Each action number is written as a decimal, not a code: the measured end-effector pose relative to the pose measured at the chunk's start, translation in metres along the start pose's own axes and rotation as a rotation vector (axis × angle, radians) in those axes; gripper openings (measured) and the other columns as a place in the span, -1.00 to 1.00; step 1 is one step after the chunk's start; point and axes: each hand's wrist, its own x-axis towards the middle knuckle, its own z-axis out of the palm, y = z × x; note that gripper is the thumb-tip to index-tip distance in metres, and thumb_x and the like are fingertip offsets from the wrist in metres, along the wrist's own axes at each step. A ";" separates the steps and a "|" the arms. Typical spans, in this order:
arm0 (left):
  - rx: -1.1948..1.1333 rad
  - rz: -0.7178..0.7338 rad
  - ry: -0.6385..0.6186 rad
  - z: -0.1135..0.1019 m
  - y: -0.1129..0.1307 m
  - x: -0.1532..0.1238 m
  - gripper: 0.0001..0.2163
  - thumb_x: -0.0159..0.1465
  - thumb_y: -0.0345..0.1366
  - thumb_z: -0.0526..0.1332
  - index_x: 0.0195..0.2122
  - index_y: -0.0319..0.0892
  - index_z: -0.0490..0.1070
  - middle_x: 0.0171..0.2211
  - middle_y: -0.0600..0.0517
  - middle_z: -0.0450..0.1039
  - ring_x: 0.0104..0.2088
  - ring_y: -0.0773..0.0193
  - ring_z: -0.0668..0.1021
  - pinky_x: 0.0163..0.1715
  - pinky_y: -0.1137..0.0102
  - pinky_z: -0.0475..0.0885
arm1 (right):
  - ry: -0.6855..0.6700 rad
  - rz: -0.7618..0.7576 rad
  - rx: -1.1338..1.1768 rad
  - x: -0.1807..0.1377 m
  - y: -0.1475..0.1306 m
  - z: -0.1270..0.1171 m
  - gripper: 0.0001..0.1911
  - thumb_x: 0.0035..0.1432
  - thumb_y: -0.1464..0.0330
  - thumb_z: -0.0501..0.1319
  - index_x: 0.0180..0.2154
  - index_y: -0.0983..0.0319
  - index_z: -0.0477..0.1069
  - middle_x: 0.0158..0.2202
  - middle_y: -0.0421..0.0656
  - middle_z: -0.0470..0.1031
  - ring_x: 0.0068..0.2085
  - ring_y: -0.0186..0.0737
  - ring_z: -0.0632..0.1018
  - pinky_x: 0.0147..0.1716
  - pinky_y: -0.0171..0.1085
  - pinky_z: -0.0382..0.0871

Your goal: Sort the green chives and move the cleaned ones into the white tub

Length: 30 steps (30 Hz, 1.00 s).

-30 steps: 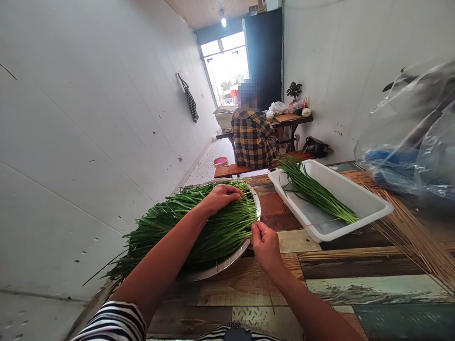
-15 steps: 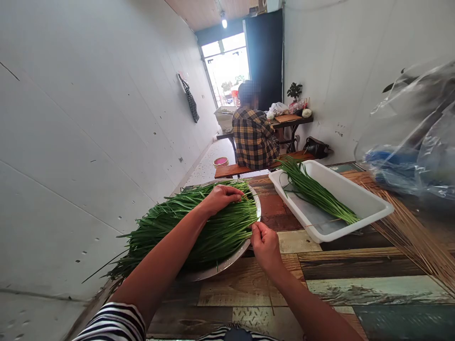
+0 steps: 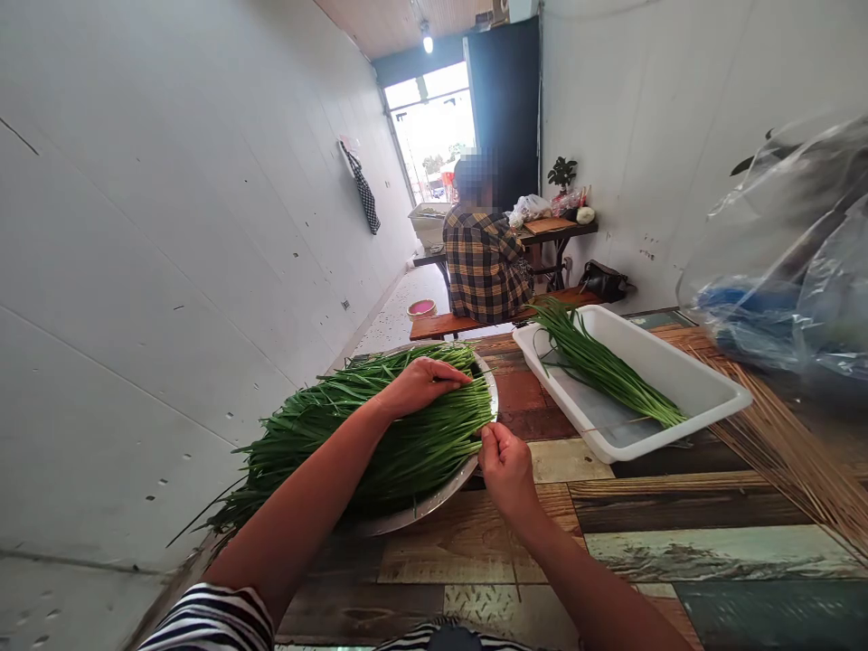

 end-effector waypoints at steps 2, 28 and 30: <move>0.047 -0.025 -0.008 -0.008 0.001 0.000 -0.79 0.12 -0.36 0.16 -0.27 -0.14 0.57 -0.26 0.05 0.56 -0.24 0.27 0.54 -0.13 0.43 0.37 | 0.000 -0.004 -0.012 0.001 -0.001 -0.001 -0.63 0.20 0.15 -0.01 -0.52 0.23 0.27 -0.67 -0.30 0.16 -0.62 -0.38 0.19 -0.64 -0.40 0.06; 0.532 -0.046 0.129 -0.010 -0.025 0.024 -0.83 0.10 -0.31 0.16 -0.40 -0.17 0.55 -0.37 0.00 0.51 -0.33 0.28 0.47 -0.24 0.44 0.32 | -0.005 -0.022 -0.023 0.003 -0.001 -0.002 -0.65 0.18 0.18 0.02 -0.49 0.27 0.34 -0.64 -0.26 0.23 -0.60 -0.37 0.21 -0.62 -0.40 0.08; 0.421 -0.029 0.109 -0.009 -0.025 0.022 -0.82 0.12 -0.28 0.16 -0.38 -0.17 0.55 -0.41 0.03 0.52 -0.37 0.30 0.48 -0.27 0.45 0.33 | -0.016 -0.010 -0.008 0.003 -0.001 -0.003 -0.66 0.18 0.17 0.02 -0.49 0.26 0.33 -0.65 -0.27 0.21 -0.60 -0.37 0.21 -0.63 -0.40 0.08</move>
